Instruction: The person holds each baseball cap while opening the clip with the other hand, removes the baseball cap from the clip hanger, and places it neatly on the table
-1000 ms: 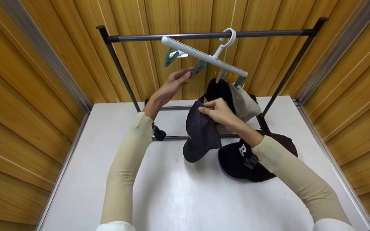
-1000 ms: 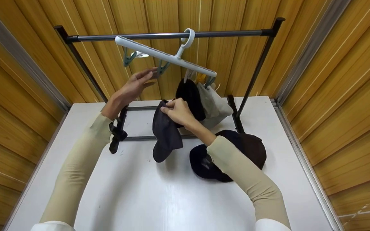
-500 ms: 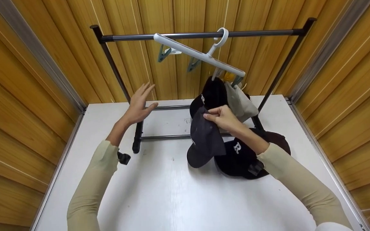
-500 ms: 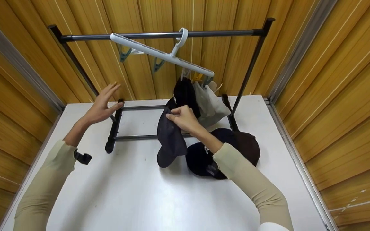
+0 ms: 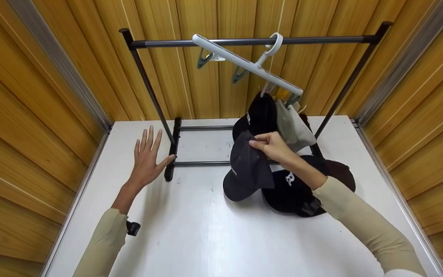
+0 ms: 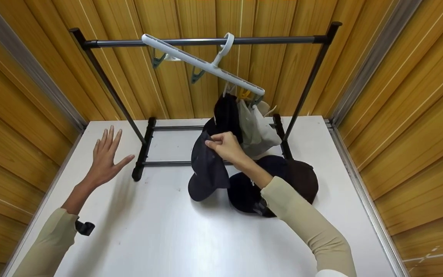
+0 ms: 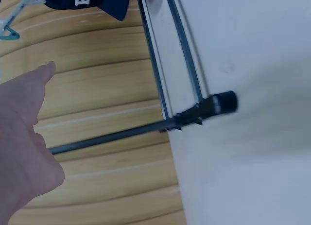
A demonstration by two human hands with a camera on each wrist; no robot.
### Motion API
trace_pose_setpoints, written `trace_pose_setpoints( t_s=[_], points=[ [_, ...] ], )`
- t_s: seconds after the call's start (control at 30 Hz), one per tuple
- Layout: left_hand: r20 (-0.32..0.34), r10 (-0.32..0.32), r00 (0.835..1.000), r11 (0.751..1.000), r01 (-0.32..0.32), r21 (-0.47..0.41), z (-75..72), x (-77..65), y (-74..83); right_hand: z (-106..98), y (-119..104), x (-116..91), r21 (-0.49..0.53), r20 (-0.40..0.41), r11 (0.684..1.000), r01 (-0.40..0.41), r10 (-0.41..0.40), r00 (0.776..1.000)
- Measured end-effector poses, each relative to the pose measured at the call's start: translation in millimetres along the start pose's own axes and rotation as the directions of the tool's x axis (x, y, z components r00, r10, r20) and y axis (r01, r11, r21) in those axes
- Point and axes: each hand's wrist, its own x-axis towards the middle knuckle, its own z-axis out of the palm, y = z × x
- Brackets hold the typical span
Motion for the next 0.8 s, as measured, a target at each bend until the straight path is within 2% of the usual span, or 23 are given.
trace_pose_setpoints(
  t_s=[0.23, 0.43, 0.6, 0.8],
  points=[
    [0.017, -0.067, 0.998, 0.998, 0.067, 0.013, 5.1, -29.2, -23.8, -4, 8, -6, 0.052, 0.01, 0.998, -0.017, 0.016, 1.0],
    [0.074, -0.088, 0.993, 0.995, 0.084, 0.046, 9.3, -46.6, -36.3, -8, 13, -12, 0.055, -0.018, 0.998, -0.02, 0.021, 1.0],
    [0.093, -0.095, 0.991, 0.995, 0.091, 0.044, 11.9, -55.0, -39.8, -10, 16, -19, 0.083, -0.041, 0.996, -0.025, 0.028, 0.999],
    [0.099, -0.089, 0.991, 0.996, 0.089, 0.003, 19.1, -55.4, -40.7, -22, 23, -24, 0.098, -0.052, 0.995, -0.012, 0.017, 0.998]
  ],
)
